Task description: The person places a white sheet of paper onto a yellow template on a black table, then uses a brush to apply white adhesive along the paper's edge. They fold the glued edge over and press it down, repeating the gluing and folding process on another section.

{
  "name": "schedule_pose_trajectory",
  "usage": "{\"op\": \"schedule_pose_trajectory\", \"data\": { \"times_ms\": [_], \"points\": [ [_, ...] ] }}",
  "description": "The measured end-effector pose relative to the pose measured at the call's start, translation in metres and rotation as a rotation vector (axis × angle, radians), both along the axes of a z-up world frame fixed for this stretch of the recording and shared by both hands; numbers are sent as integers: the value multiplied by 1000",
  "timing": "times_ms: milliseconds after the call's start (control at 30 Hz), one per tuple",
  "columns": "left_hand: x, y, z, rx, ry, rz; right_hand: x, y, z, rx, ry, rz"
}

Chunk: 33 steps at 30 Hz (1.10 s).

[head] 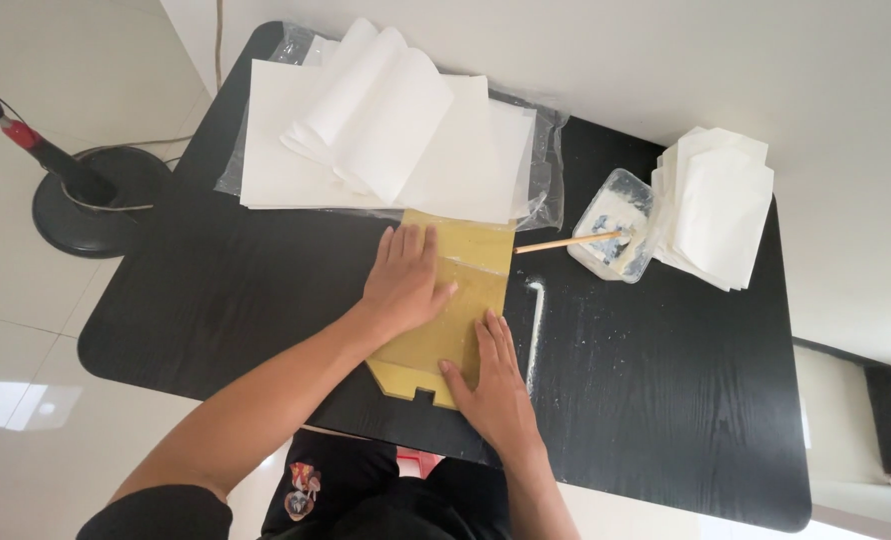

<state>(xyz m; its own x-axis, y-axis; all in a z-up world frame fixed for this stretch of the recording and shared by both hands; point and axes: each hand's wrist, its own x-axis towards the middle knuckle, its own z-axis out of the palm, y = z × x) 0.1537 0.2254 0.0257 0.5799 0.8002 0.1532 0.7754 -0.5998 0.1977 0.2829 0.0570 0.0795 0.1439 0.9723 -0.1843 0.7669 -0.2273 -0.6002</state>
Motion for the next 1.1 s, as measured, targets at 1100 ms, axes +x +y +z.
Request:
{"op": "schedule_pose_trajectory", "data": {
  "times_ms": [1100],
  "points": [
    [-25,151,69,102,-735,237,6,6,7,-55,-47,72]
  ]
}}
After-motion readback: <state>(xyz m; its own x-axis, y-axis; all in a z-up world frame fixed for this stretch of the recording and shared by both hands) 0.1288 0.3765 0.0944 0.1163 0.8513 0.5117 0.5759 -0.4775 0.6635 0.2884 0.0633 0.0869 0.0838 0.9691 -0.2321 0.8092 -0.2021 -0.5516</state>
